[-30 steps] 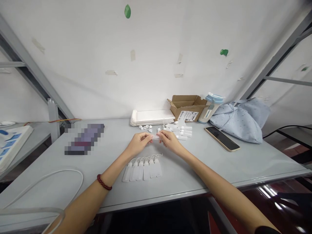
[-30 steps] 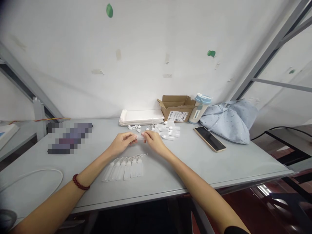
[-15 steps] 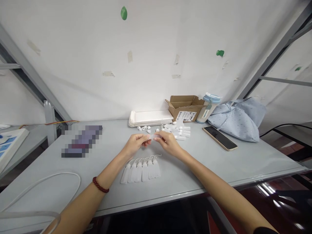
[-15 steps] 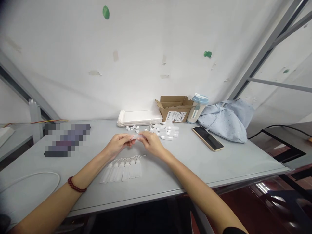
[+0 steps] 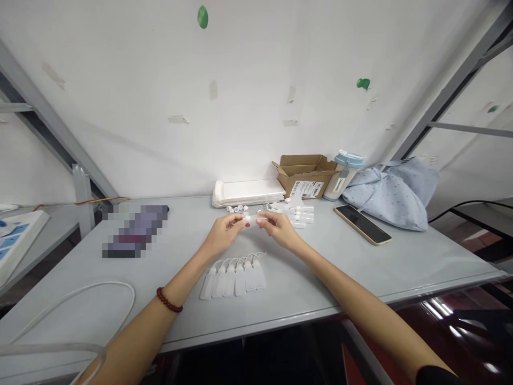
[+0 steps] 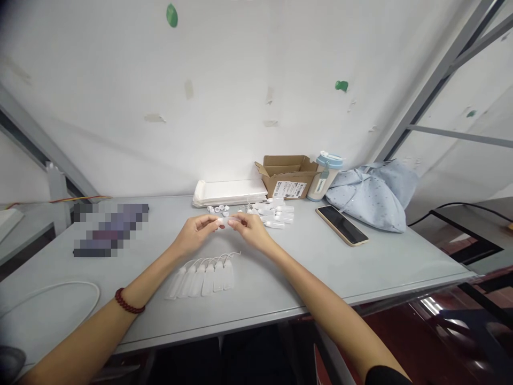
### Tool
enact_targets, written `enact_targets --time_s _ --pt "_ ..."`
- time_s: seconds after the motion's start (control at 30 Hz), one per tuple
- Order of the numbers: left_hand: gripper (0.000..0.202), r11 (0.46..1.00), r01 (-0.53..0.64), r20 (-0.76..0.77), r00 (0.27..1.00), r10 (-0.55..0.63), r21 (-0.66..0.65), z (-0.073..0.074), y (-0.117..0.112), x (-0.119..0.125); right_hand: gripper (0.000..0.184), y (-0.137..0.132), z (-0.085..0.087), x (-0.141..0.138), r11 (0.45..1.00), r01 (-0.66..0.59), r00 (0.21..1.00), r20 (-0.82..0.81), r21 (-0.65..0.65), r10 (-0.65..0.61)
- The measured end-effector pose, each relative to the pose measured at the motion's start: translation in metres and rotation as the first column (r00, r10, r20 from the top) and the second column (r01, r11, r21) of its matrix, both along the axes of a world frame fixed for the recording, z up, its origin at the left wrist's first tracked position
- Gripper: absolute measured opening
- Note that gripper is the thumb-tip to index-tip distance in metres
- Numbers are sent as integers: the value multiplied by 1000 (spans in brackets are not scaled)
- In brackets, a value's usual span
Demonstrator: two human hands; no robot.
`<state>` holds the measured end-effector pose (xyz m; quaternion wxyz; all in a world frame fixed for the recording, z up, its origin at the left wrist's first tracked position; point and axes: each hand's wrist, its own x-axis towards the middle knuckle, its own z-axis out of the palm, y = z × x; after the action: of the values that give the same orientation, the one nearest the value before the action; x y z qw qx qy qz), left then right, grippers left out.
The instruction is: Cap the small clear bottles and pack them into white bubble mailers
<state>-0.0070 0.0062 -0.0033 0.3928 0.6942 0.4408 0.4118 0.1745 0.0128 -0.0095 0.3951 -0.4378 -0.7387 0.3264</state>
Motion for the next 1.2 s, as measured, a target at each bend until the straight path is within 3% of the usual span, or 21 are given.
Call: enact_targets --time_s 0.07,0.17,0.23,0.37,0.5,0.57,0.7,0.77,1.07,1.2 --pt "29 998 -55 25 998 56 -34 -6 7 -4 27 6 -2 4 992 89 996 23 88 -91" --pt "34 967 -242 -18 970 241 -83 -17 21 -15 28 19 -6 16 937 257 959 54 239 -277" --pt "32 948 -315 -162 934 318 45 -25 30 -22 31 27 -7 27 880 357 918 58 313 -393" --pt "34 911 -262 -343 864 369 319 -35 42 -29 34 36 -3 44 747 477 837 22 463 -547" --pt "44 902 -124 -393 869 300 413 -42 48 -29 35 39 -1 50 669 494 799 15 556 -601" --pt "46 903 -38 -444 861 247 428 -44 49 -30 35 42 -3 51 675 480 783 75 561 -618" --pt "46 898 37 -510 833 215 438 -47 52 -33 32 50 -12 55 787 450 704 373 423 -604" --pt "45 891 43 -511 831 219 451 -48 53 -33 31 53 -15 58 815 460 669 465 354 -580" --pt "39 895 23 -506 831 231 446 -48 51 -30 36 59 -19 65 847 433 666 524 307 -531" --pt "36 901 13 -510 828 233 433 -46 51 -30 35 57 -21 65 828 453 616 555 331 -559"
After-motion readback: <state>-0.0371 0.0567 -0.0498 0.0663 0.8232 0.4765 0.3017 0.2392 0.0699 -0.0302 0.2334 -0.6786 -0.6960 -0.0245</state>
